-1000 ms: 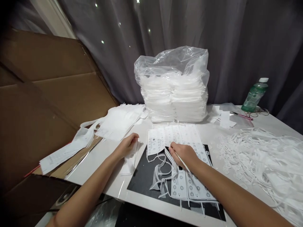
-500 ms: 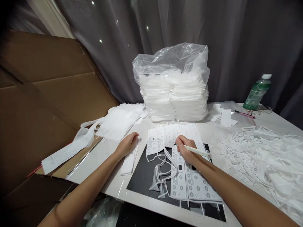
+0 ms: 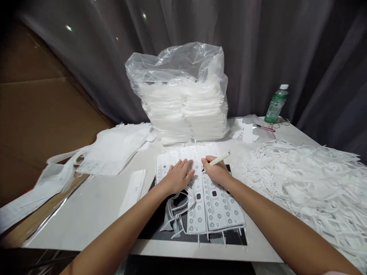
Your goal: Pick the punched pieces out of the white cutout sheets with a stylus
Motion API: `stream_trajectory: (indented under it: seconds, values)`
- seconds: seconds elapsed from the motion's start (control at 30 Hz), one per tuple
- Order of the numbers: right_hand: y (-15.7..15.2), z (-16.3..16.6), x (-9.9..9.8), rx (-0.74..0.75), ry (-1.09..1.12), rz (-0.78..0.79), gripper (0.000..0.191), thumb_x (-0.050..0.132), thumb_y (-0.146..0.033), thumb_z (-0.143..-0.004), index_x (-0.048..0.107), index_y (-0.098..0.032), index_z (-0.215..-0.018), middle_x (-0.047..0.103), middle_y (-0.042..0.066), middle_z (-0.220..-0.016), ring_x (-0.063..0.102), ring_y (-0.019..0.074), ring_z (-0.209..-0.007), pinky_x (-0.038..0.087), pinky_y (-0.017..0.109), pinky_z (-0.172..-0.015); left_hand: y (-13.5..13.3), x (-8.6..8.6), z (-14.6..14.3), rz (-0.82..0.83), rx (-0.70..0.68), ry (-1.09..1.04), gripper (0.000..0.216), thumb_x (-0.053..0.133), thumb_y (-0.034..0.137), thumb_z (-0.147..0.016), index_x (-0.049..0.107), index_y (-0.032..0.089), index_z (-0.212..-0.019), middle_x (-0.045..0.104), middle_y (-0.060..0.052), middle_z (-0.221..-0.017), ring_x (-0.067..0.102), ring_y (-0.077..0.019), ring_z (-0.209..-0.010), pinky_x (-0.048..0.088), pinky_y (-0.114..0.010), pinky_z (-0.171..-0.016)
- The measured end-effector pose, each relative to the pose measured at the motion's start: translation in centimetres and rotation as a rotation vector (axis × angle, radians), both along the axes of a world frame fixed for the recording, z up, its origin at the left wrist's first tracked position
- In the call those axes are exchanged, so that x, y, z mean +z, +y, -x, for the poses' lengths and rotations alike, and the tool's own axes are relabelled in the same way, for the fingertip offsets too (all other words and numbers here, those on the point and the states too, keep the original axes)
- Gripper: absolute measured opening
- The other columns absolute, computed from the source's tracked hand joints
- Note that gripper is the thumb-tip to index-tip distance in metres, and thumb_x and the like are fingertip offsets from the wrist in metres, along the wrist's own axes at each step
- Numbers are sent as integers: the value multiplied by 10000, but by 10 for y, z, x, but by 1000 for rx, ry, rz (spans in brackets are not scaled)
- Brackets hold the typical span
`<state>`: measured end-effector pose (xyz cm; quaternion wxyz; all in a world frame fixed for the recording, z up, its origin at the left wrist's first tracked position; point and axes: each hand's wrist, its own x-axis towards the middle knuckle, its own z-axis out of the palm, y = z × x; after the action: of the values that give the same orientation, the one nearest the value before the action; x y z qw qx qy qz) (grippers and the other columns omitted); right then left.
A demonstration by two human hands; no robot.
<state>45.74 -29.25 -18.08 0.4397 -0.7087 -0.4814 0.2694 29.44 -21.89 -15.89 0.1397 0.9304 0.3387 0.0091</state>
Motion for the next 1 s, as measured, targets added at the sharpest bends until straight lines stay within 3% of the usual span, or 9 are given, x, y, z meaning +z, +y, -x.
stream_trajectory:
  seconds: [0.07,0.13,0.33,0.43,0.53,0.63,0.73,0.83,1.0]
  values:
    - [1,-2,-1,7,4,15,339,431,-461,-834,502,-213,-613,486,-27,-544,485,159,-578,322,268,-544,3,-7,5,31,28,83,599,278,494,-957,296,163,-1455,207,-191,-1535,151,-402,-1409,147,-704,-1025]
    - [2,-4,-2,19,13,23,344,433,-466,-841,493,-215,-614,481,-33,-540,477,153,-561,319,266,-535,13,-4,14,71,7,153,681,321,608,-911,234,252,-1485,106,-125,-1564,48,-400,-1423,46,-743,-1010]
    - [-1,-1,2,46,49,-33,380,396,-504,-887,422,-219,-637,473,-39,-554,467,135,-542,320,254,-516,36,23,18,154,-57,304,887,578,718,-699,244,401,-1457,97,-23,-1566,14,-404,-1422,-4,-742,-1009]
    - [-4,-1,7,100,125,-126,348,302,-529,-935,462,-238,-827,538,-38,-630,496,125,-518,353,243,-508,31,23,5,110,53,287,724,369,709,-835,211,400,-1469,92,-32,-1573,0,-391,-1423,51,-715,-1033]
    - [-5,-11,9,279,-117,-180,314,310,-457,-957,481,-229,-825,525,-25,-637,487,127,-545,342,249,-534,28,11,-2,67,250,271,666,53,604,-929,84,282,-1512,60,-139,-1567,49,-421,-1409,143,-716,-1015]
    - [-3,-28,9,500,-375,-127,306,501,-394,-884,433,-208,-650,469,-28,-578,446,129,-560,300,259,-554,34,0,1,51,344,282,708,15,610,-919,91,236,-1515,42,-155,-1563,26,-411,-1411,102,-712,-1031]
    - [-5,-40,8,645,-389,-52,229,598,-301,-801,441,-209,-663,508,-29,-615,463,128,-582,311,258,-576,44,-7,8,43,338,273,679,-3,610,-918,134,297,-1505,38,-69,-1573,8,-344,-1429,68,-676,-1068]
    - [-8,-40,11,627,-318,-11,161,575,-240,-771,460,-206,-663,566,-7,-677,492,138,-620,325,262,-588,50,-10,15,13,319,243,650,69,613,-926,197,321,-1492,86,-49,-1572,30,-345,-1432,38,-683,-1066]
    - [-15,-30,21,582,-231,69,105,507,-163,-740,471,-214,-655,577,-2,-662,484,151,-608,324,270,-569,49,-8,19,-112,241,104,666,394,618,-882,352,266,-1446,173,-135,-1556,40,-444,-1411,3,-744,-1014]
